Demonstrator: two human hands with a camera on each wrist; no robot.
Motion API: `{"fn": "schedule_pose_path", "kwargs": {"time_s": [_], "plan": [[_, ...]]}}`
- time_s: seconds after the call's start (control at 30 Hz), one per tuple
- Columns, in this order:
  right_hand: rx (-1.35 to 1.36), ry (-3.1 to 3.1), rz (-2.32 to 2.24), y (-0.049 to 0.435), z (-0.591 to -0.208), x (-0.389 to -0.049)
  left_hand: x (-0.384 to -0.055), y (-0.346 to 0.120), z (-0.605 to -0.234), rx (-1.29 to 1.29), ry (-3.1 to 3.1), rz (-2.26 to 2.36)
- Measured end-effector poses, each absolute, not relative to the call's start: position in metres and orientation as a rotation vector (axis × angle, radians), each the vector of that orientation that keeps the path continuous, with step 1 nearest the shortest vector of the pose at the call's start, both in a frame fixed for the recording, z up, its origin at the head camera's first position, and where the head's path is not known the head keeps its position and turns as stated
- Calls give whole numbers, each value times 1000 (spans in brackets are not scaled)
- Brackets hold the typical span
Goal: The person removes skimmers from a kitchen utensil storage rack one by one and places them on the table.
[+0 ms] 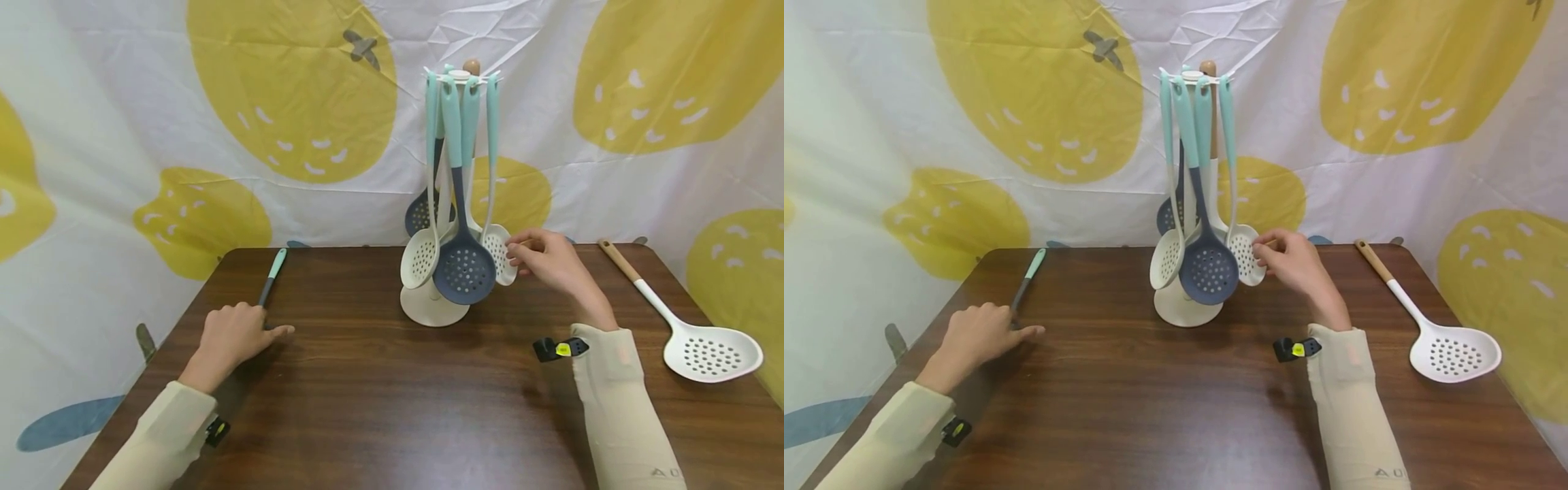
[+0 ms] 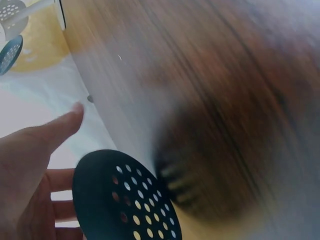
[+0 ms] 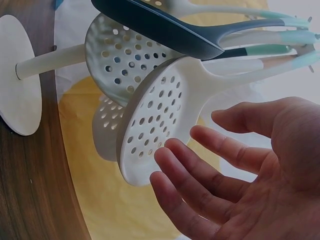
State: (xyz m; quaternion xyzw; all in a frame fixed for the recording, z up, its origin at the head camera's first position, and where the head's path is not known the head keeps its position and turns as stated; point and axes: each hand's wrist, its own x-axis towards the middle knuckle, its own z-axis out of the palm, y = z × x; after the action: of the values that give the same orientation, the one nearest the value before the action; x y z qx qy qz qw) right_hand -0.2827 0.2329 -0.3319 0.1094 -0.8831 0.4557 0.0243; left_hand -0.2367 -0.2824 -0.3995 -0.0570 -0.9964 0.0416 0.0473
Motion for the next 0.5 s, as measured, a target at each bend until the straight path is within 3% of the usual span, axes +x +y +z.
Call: {"fn": "schedule_pose_path", "kwargs": {"time_s": [0.5], "plan": [[390,-2591,1379,225,-330,-278,-254,-216,-401,-259,-2810,-77]]}}
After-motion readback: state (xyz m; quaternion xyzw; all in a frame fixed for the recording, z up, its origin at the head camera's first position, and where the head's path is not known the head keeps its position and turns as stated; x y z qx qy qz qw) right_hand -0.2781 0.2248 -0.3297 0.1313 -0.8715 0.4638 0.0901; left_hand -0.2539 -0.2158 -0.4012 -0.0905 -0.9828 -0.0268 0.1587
